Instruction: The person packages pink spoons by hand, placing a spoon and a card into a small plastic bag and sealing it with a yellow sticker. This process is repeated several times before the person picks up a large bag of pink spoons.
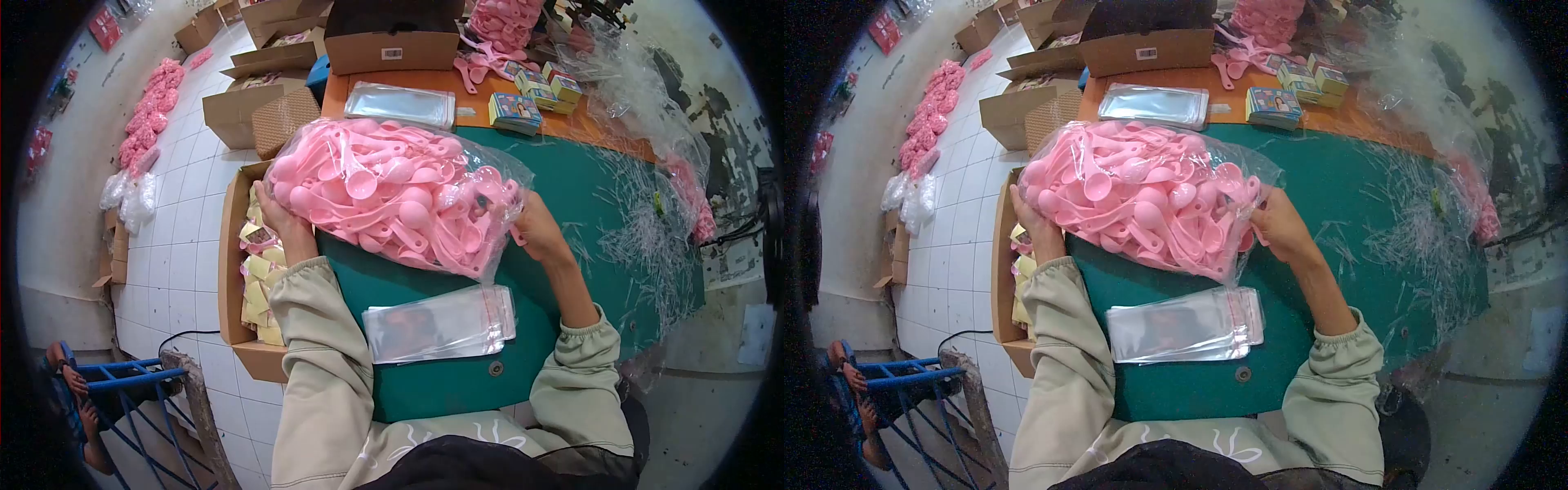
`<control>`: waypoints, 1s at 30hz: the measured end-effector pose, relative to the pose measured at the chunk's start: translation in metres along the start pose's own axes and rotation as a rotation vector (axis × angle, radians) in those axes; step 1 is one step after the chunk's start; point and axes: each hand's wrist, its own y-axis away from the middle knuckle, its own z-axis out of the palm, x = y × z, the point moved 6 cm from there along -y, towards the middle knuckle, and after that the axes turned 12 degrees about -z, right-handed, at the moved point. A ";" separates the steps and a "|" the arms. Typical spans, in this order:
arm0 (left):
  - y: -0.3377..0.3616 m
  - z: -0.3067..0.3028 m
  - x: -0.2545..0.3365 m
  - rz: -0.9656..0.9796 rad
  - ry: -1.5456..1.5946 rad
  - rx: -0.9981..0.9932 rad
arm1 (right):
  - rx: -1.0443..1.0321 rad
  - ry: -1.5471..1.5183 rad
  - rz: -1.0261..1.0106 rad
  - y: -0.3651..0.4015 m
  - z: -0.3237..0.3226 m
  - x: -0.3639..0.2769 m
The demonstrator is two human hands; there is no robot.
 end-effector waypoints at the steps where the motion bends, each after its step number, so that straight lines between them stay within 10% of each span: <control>1: 0.002 0.001 0.001 -0.018 -0.006 -0.003 | -0.013 0.002 0.003 -0.002 -0.001 0.002; 12: -0.004 0.005 0.002 -0.033 -0.078 -0.073 | -0.219 0.829 -0.073 -0.004 -0.007 -0.013; 19: -0.005 0.003 0.002 -0.046 -0.084 -0.059 | -0.275 0.319 0.069 0.004 0.016 -0.008; 25: 0.001 0.009 0.002 -0.040 -0.106 -0.008 | -0.673 0.576 0.074 0.004 -0.022 -0.050; 30: -0.008 0.000 0.002 -0.068 -0.087 -0.027 | -0.358 0.619 0.187 0.014 -0.113 -0.051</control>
